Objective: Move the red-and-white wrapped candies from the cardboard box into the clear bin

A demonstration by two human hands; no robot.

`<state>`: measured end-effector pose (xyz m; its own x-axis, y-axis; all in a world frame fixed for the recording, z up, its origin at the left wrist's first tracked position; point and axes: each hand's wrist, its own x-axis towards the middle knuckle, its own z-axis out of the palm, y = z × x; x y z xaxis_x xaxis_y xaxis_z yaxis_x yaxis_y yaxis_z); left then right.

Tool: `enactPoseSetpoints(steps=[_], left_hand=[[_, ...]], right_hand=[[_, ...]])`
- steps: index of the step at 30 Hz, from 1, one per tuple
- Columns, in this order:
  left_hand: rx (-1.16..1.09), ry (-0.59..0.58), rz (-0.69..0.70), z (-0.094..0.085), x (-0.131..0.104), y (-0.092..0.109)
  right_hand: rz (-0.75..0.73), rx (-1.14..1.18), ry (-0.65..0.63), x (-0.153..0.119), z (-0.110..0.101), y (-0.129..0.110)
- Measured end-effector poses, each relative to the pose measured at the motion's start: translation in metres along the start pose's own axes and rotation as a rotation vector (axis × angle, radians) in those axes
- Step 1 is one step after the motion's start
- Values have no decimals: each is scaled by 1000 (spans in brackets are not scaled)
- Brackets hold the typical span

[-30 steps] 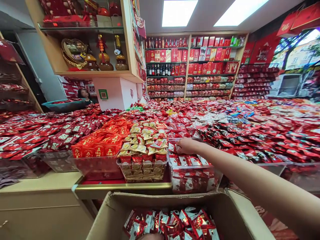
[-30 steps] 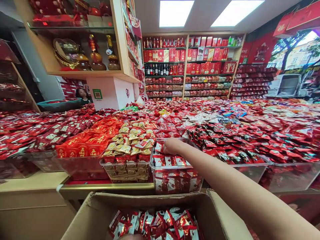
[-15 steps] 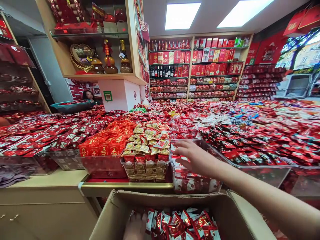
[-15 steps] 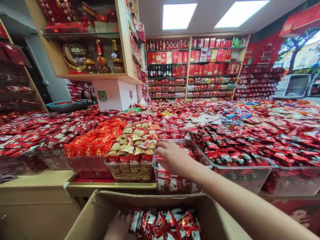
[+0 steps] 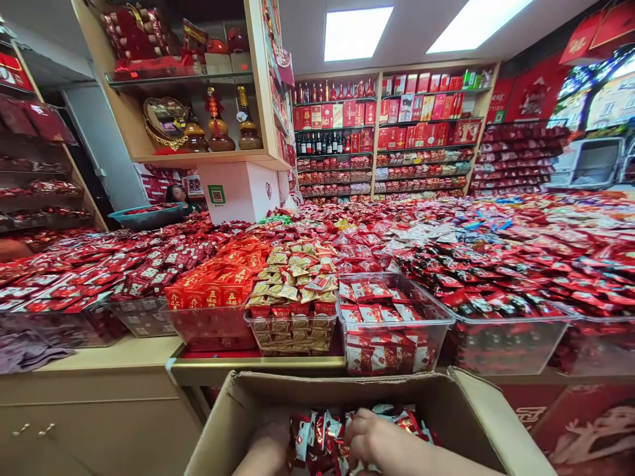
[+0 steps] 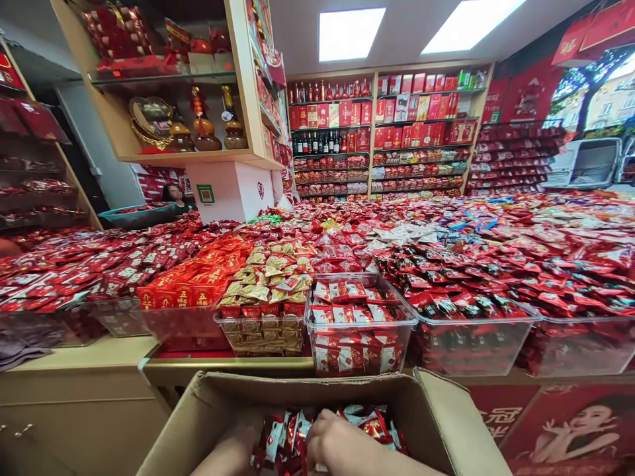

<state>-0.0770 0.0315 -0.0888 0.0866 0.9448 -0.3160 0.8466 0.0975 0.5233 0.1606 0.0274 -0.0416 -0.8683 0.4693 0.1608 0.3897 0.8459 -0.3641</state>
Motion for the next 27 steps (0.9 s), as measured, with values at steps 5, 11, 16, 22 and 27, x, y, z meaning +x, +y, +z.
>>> enactPoseSetpoints(steps=[5,11,16,22,27], left_hand=[[-68,-45,57,-18,-10,25],[-493,-130,233,-32,-28,75],[-732,-108,225,-30,-45,96],[-938,-120,189,-33,-51,97],[-961,-128,186,-35,-50,98]], right_hand=[[383,298,26,-3,-14,-1],[609,1030,86,2,-6,7],[587,1290,158,6,-10,0],[625,1334,240,9,-21,-8],[659,1269,236,9,-26,-7]])
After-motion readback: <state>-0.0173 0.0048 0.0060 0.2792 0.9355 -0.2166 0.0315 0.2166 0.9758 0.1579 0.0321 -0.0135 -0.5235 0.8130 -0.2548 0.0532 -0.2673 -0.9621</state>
